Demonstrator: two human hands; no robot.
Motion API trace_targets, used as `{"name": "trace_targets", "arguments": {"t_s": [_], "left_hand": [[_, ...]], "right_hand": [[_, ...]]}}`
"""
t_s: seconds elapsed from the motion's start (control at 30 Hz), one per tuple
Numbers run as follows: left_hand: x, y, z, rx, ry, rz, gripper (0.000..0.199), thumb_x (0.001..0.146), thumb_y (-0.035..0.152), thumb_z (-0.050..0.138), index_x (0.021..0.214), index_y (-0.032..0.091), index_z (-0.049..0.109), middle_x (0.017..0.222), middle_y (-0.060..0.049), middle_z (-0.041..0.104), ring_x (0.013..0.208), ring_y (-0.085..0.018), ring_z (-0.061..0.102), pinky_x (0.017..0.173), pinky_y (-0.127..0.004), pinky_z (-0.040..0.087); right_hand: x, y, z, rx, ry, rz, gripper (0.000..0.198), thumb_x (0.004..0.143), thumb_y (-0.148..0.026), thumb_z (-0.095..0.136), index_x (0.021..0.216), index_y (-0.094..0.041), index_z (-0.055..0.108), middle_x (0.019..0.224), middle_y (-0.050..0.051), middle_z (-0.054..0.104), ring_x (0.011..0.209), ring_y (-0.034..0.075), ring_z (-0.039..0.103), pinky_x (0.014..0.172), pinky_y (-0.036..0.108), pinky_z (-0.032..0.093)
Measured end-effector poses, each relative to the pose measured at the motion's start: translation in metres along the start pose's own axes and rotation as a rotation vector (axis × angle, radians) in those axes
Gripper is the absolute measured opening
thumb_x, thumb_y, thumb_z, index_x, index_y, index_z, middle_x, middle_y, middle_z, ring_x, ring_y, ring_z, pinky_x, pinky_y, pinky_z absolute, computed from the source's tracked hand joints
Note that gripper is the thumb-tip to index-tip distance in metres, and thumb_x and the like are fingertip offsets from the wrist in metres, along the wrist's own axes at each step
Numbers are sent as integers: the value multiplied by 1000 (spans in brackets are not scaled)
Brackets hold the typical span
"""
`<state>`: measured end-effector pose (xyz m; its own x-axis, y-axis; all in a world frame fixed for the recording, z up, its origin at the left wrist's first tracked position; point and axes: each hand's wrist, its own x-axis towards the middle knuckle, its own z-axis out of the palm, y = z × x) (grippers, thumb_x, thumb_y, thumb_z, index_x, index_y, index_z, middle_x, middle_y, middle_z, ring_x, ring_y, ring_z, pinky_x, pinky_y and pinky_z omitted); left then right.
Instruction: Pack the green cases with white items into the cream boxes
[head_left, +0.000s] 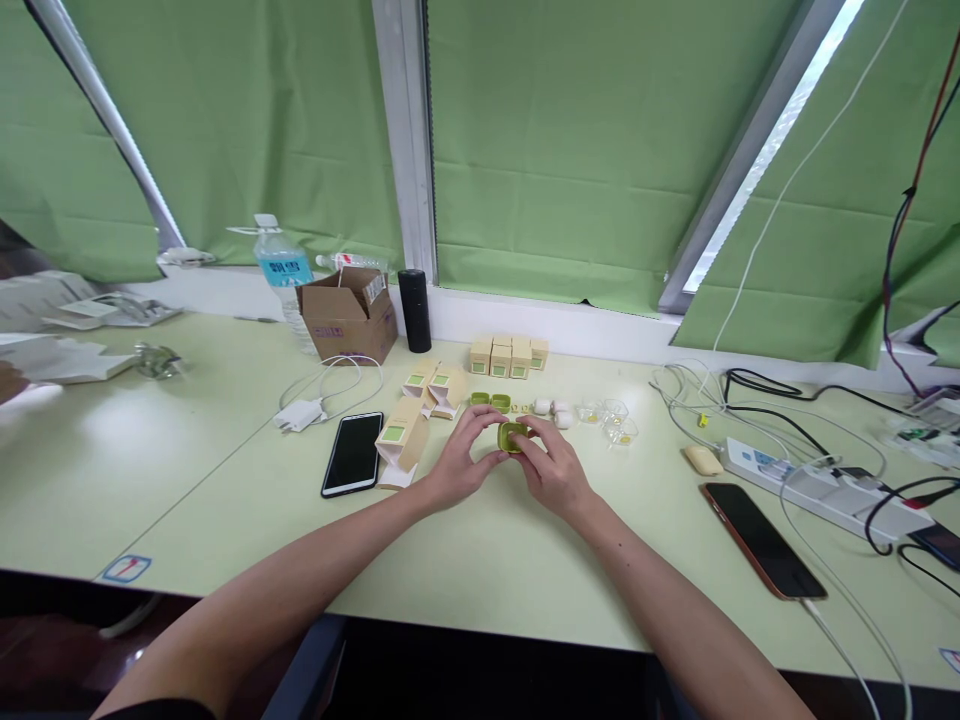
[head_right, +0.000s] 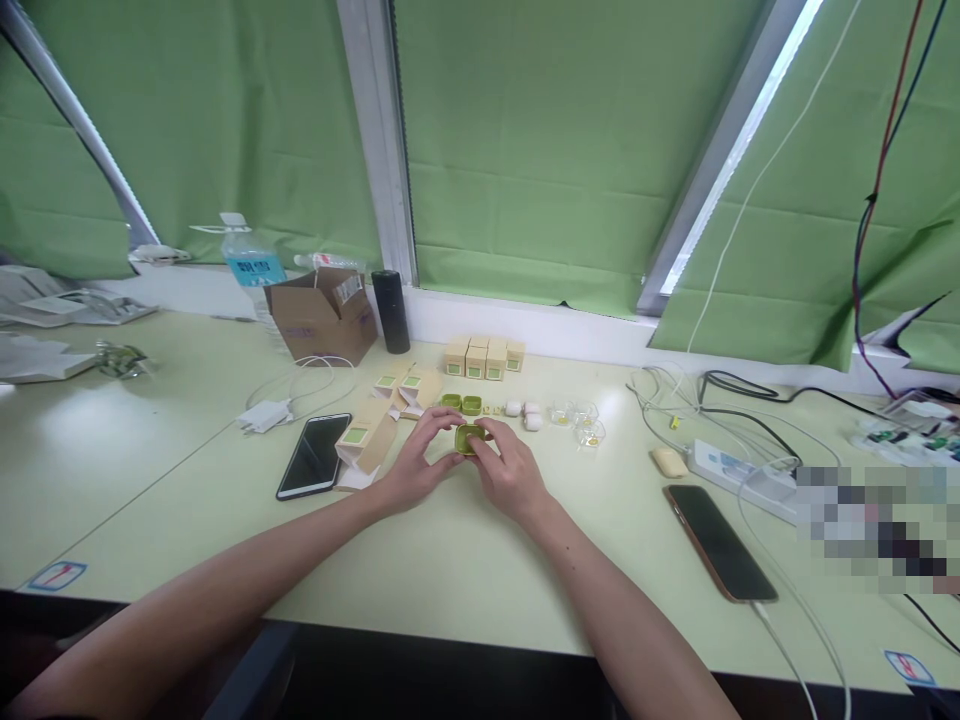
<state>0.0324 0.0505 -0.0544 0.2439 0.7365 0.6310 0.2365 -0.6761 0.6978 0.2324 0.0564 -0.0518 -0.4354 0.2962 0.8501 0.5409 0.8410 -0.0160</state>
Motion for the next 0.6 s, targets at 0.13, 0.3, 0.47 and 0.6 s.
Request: {"name": "trace_targets", "arguments": {"t_s": [0.13, 0.3, 0.47, 0.6], "left_hand": [[0, 0, 0, 11, 25, 3, 35, 93, 34, 70, 127, 29, 62, 130, -11, 55, 128, -28, 53, 112, -49, 45], [0, -1, 0, 19, 44, 36, 34, 94, 36, 70, 126, 29, 63, 126, -10, 54, 126, -27, 53, 112, -48, 45], [0, -3, -1, 21, 53, 43, 35, 94, 37, 71, 127, 29, 64, 124, -10, 54, 125, -27, 53, 112, -48, 46], [0, -5, 0, 14, 49, 40, 36, 94, 37, 71, 128, 30, 64, 126, -10, 54, 124, -27, 54, 111, -49, 47]], "right_hand": [[3, -2, -1, -16, -20, 4, 28, 103, -17, 47, 125, -22, 63, 118, 16, 63, 111, 29, 65, 84, 45, 64], [5, -4, -1, -22, -30, -18, 29, 102, -14, 47, 126, -21, 61, 117, 17, 62, 111, 29, 64, 84, 44, 63], [3, -1, 1, -8, -27, -25, 29, 101, -14, 50, 127, -20, 63, 120, 18, 62, 114, 30, 63, 85, 43, 63], [1, 2, 2, 25, 15, -49, 32, 97, -11, 58, 128, -19, 64, 124, 18, 63, 117, 30, 63, 90, 42, 61]]}}
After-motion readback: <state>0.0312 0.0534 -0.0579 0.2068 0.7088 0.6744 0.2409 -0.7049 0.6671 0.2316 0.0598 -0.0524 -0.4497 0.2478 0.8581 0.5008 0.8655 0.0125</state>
